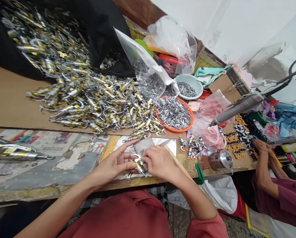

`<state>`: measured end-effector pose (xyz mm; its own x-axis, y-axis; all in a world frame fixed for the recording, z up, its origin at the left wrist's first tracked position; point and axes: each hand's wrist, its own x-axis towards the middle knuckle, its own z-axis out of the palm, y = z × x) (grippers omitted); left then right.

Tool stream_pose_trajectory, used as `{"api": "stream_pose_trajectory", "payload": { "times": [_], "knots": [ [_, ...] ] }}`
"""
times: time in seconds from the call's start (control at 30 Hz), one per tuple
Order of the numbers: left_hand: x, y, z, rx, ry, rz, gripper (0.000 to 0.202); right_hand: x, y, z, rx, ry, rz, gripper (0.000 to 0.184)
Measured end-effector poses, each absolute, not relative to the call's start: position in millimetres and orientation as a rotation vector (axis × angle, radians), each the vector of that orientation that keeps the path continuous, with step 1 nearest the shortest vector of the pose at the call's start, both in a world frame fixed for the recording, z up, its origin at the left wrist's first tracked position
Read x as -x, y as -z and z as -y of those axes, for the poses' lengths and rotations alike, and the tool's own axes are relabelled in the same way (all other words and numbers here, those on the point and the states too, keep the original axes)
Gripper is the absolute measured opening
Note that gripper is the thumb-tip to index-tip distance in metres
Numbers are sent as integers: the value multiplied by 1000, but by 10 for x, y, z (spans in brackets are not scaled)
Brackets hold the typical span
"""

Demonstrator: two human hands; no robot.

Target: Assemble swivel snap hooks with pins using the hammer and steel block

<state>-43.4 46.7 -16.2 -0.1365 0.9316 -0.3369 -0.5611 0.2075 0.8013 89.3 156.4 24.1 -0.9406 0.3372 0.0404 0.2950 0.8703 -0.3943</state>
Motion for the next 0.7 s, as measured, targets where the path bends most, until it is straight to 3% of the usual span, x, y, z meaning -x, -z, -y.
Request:
{"api": "stream_pose_trajectory", "payload": {
  "times": [0.27,0.6,0.7],
  "knots": [
    [434,207,-476,-443,-1378,-1010,87,-833,-279,-1629,404,-537,3082,6],
    [441,165,-486,-439,-1368,-1009,89,-823,-193,-1426,659,-525,2928,6],
    [440,167,-486,-431,-1372,-1021,88,-884,-101,-1452,642,-682,2735,3]
  ]
}}
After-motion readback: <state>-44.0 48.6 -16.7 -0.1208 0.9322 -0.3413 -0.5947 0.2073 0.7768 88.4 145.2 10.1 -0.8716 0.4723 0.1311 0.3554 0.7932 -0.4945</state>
